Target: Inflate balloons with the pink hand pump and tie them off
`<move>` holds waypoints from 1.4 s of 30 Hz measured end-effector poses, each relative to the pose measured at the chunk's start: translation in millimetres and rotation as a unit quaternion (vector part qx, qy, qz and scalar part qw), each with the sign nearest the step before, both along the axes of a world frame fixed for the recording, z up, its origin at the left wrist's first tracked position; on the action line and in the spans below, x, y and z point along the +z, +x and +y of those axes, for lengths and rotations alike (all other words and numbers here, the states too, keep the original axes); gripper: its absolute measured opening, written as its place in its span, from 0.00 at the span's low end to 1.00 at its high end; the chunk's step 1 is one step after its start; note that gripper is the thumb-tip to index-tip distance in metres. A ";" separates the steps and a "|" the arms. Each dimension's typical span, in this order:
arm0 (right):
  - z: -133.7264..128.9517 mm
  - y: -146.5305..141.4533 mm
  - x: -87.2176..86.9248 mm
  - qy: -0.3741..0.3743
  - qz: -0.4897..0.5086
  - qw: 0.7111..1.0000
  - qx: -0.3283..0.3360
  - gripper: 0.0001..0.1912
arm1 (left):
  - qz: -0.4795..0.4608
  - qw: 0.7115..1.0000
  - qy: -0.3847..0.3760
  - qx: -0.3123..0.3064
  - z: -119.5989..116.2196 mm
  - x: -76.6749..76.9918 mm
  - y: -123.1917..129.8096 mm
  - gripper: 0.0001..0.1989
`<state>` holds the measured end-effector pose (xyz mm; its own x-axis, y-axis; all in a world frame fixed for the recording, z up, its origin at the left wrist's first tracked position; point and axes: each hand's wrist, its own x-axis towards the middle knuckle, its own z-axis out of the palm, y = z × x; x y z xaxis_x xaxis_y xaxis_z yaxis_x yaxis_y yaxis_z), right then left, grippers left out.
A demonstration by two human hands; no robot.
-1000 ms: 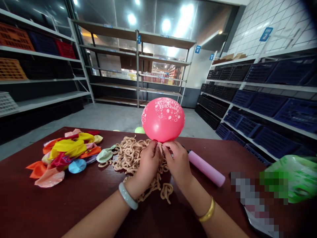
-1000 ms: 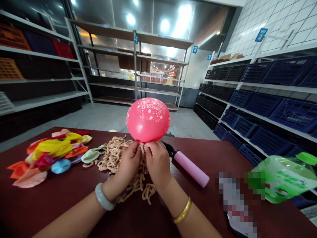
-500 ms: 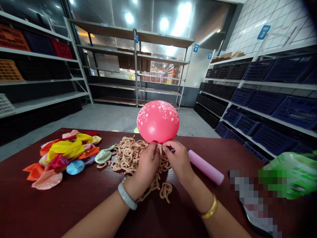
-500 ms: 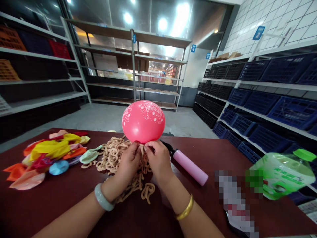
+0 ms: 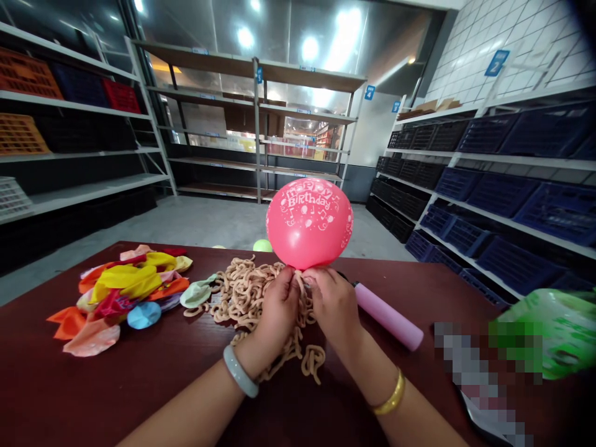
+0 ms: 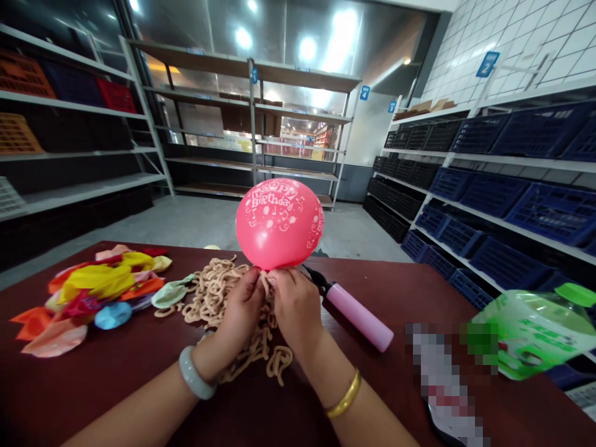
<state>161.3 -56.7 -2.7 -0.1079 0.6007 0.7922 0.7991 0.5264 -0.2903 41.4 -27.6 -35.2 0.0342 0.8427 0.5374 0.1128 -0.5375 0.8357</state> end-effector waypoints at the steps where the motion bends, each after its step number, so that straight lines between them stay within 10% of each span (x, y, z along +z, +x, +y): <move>1: 0.4 0.8 0.5 -0.010 0.015 1.000 0.009 0.10 | 0.005 1.000 0.002 0.001 -0.5 -0.2 -0.3 0.08; 7: 2.1 5.9 1.6 -0.075 0.136 0.985 0.072 0.07 | 0.069 0.997 0.020 0.018 -2.6 -0.9 -1.2 0.07; 15: -0.7 4.9 2.7 -0.063 0.062 0.995 0.038 0.04 | 0.072 0.997 0.022 0.007 1.0 0.2 -3.0 0.07; 28: 1.5 -3.6 -5.6 -0.047 0.156 0.987 0.006 0.08 | -0.146 0.983 -0.092 -0.067 -3.1 4.9 7.5 0.09; 42: 13.3 1.9 -6.1 -0.195 0.358 0.907 0.101 0.10 | -0.050 0.997 -0.051 -0.004 -1.4 4.2 3.1 0.09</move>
<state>163.3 -43.5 -8.8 0.2126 0.8757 0.4335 0.2306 0.3861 -0.8932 44.5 -28.9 -31.0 -0.0077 0.8928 0.4505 0.0225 -0.4502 0.8926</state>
